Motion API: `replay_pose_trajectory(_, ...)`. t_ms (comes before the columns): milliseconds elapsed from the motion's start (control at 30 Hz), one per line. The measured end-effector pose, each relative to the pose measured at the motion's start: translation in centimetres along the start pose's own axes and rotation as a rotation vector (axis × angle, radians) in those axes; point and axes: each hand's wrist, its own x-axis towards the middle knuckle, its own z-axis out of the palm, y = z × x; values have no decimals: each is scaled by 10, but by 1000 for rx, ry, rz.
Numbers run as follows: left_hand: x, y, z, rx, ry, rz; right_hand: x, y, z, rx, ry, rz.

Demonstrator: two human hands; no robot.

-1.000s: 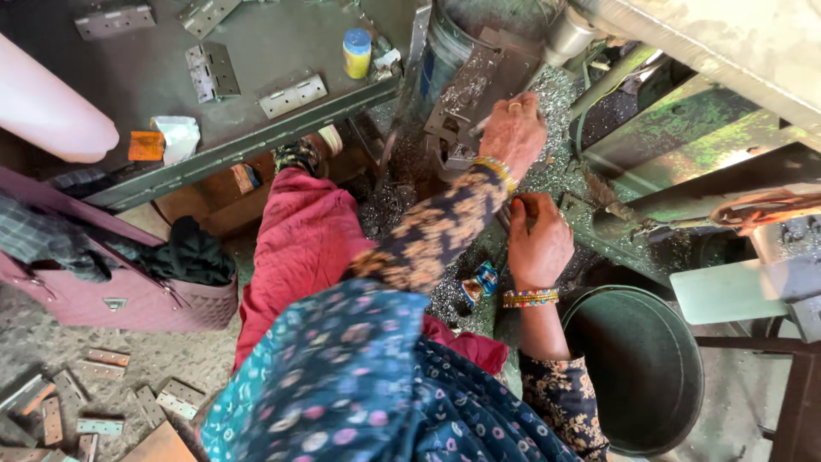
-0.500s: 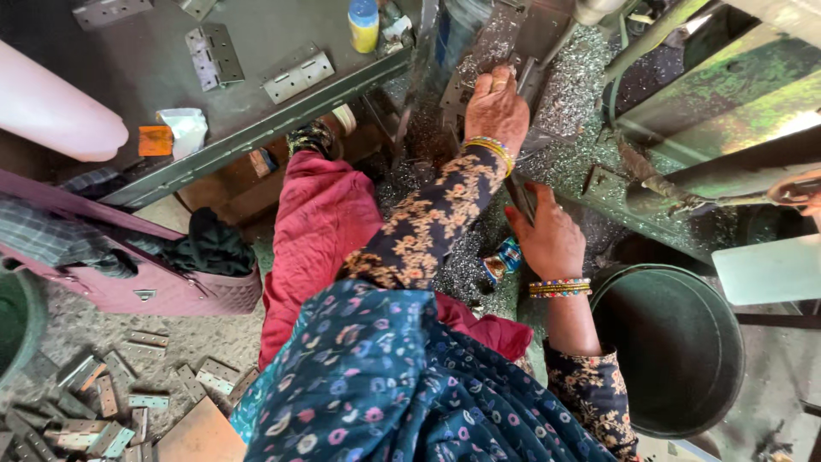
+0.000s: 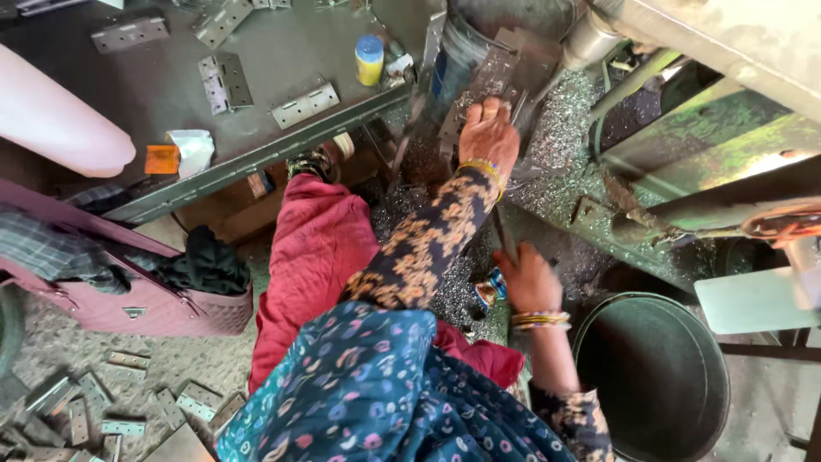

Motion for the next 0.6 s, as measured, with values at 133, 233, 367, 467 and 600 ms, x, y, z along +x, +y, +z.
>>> replay_pose_trajectory(133, 7, 10, 9, -17, 4, 7, -8, -6, 5, -58, 50, -25)
replay_pose_trajectory(233, 8, 10, 16, -160, 65, -64, -25, -9, 37, 12, 62, 40)
replay_pose_trajectory(367, 15, 8, 13, -16, 157, -36, -10, 5, 32, -6, 45, -36)
replay_pose_trajectory(467, 25, 11, 8, 45, 12, -54, 4, 11, 15, -56, 59, -98)
replay_pose_trajectory(600, 31, 14, 8, 29, -23, -63, -12, -3, 25, -8, 9, -6)
